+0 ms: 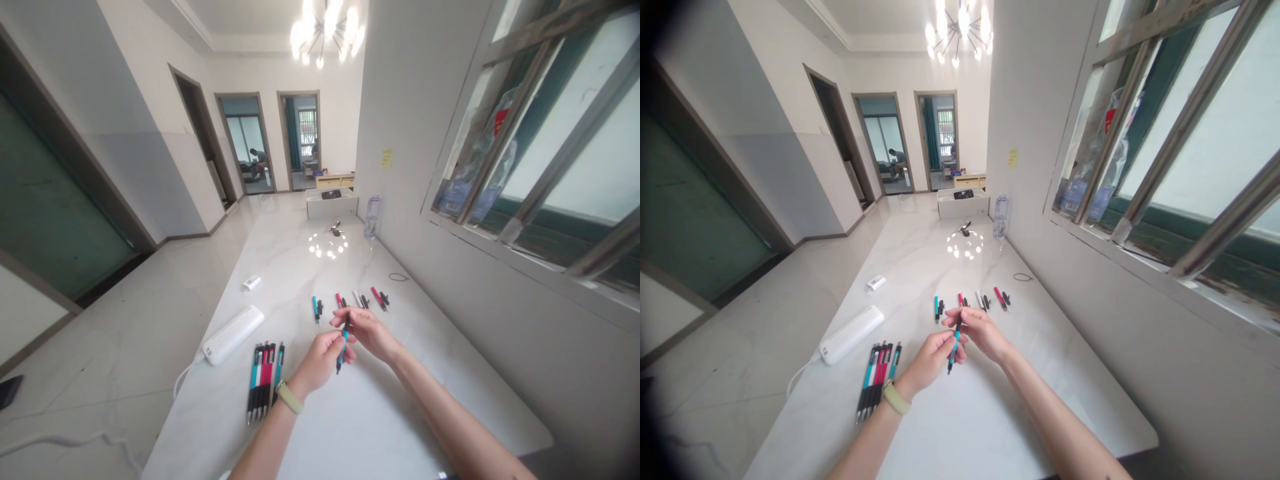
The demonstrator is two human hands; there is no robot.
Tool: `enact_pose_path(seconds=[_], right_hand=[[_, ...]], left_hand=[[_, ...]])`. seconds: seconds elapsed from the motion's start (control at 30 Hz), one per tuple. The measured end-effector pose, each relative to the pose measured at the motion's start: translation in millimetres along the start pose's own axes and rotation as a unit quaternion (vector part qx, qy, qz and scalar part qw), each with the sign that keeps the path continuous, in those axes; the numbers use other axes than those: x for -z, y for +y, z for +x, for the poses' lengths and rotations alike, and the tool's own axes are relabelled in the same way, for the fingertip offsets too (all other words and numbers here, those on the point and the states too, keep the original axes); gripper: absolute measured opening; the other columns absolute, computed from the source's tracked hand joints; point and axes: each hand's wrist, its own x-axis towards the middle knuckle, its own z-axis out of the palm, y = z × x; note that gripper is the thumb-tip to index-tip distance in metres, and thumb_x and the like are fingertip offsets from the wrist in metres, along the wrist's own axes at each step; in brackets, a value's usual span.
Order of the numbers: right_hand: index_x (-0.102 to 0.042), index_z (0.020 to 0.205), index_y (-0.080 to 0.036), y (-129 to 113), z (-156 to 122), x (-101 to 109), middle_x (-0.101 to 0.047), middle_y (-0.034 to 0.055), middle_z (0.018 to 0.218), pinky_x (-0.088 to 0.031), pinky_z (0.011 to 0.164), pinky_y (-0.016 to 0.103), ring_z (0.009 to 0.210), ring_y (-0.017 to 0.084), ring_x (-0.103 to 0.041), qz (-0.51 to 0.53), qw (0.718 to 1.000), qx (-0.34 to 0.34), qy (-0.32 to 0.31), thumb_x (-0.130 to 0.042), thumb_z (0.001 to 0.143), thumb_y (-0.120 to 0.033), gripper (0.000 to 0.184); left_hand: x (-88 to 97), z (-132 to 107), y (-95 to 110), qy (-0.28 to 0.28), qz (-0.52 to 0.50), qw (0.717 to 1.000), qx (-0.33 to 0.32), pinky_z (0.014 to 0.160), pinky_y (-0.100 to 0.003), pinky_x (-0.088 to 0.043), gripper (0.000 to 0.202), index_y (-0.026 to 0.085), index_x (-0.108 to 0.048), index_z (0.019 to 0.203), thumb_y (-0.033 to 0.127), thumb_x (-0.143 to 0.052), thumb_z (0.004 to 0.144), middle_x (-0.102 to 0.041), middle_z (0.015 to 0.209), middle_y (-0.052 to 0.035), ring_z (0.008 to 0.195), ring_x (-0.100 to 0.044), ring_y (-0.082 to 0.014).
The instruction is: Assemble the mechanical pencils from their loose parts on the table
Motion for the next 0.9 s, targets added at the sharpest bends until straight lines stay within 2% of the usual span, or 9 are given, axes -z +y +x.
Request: enact_pose_path(seconds=[0.1, 0.23, 0.37, 0.43, 0.6, 0.77, 0.83, 0.9], right_hand=[[-0.067, 0.107, -0.015, -2.0, -2.0, 1.1, -0.067, 0.0125, 0.104, -0.047, 0.056, 0.03, 0.052, 0.011, -0.051, 0.008, 0.999, -0.015, -0.033, -0.056, 0.09, -0.042, 0.034], [-0.066, 0.104, -0.013, -2.3, -2.7, 2.2, -0.066, 0.0074, 0.078, -0.047, 0.051, 0.03, 0.047, 0.013, -0.054, 0.017, 0.996, -0.029, -0.079, -0.053, 0.092, -0.045, 0.037], [-0.065, 0.084, -0.013, 2.3, -0.2, 1.3, -0.067, 0.0097, 0.091, -0.046, 0.049, 0.025, 0.05, 0.011, -0.053, 0.026, 0.998, -0.002, -0.06, -0.057, 0.09, -0.043, 0.032], [-0.063, 0.081, -0.013, 4.6, 0.8, -0.3, -0.066, 0.0095, 0.092, -0.046, 0.048, 0.024, 0.051, 0.01, -0.053, 0.031, 0.998, 0.003, -0.05, -0.058, 0.09, -0.043, 0.031], [-0.058, 0.081, -0.015, 7.4, 1.1, -4.2, -0.065, 0.0082, 0.093, -0.044, 0.039, 0.024, 0.046, 0.01, -0.054, 0.039, 0.998, 0.004, -0.045, -0.057, 0.09, -0.046, 0.032], [-0.058, 0.085, -0.016, 10.0, 1.5, -4.8, -0.063, 0.0078, 0.094, -0.043, 0.036, 0.024, 0.048, 0.012, -0.055, 0.014, 0.999, 0.0, -0.04, -0.052, 0.092, -0.047, 0.033], [-0.059, 0.086, -0.017, 9.4, 1.8, -4.8, -0.063, 0.0089, 0.098, -0.044, 0.039, 0.025, 0.055, 0.014, -0.057, -0.023, 0.999, 0.006, -0.028, -0.048, 0.094, -0.048, 0.034], [-0.062, 0.094, -0.018, 6.8, 1.9, -3.4, -0.061, 0.0101, 0.109, -0.049, 0.052, 0.027, 0.07, 0.017, -0.06, -0.109, 0.993, 0.034, 0.014, -0.043, 0.096, -0.048, 0.035]], left_hand=[[-0.1, -1.2, 2.3, -0.034, -0.04, 0.999, 0.01, 0.067, -0.027, -0.049, 0.042, 0.009, -0.064, 0.099, 0.048, -0.049, 0.093, -0.068, 0.075, -0.0086, 0.067, -0.062, -0.0156], [-0.5, -1.8, 4.8, -0.051, -0.055, 0.997, 0.029, 0.068, -0.028, -0.05, 0.043, 0.008, -0.066, 0.097, 0.049, -0.053, 0.09, -0.068, 0.075, -0.0099, 0.067, -0.063, -0.0159], [-1.2, -1.7, 4.9, -0.017, -0.035, 0.998, 0.044, 0.067, -0.029, -0.052, 0.042, 0.007, -0.068, 0.092, 0.049, -0.062, 0.085, -0.07, 0.074, -0.0106, 0.067, -0.065, -0.0172], [-1.4, -1.3, 4.1, -0.003, -0.023, 0.999, 0.047, 0.065, -0.029, -0.052, 0.041, 0.008, -0.069, 0.088, 0.048, -0.064, 0.083, -0.07, 0.074, -0.0106, 0.067, -0.066, -0.018], [-1.2, 0.0, 1.0, 0.017, 0.022, 0.999, 0.023, 0.061, -0.026, -0.05, 0.04, 0.009, -0.07, 0.073, 0.047, -0.064, 0.083, -0.069, 0.069, -0.0087, 0.064, -0.063, -0.0164], [-1.3, 0.6, -1.7, 0.033, 0.048, 0.998, 0.011, 0.06, -0.024, -0.046, 0.039, 0.009, -0.07, 0.072, 0.045, -0.062, 0.085, -0.069, 0.069, -0.0083, 0.062, -0.06, -0.0148], [-1.0, 1.3, -2.2, 0.039, 0.048, 0.998, 0.009, 0.06, -0.024, -0.046, 0.038, 0.01, -0.069, 0.072, 0.045, -0.062, 0.085, -0.068, 0.068, -0.008, 0.062, -0.06, -0.0146], [0.3, 2.4, -2.0, 0.057, 0.032, 0.998, 0.012, 0.059, -0.024, -0.046, 0.037, 0.01, -0.068, 0.076, 0.046, -0.062, 0.084, -0.067, 0.068, -0.0072, 0.061, -0.06, -0.0147]])
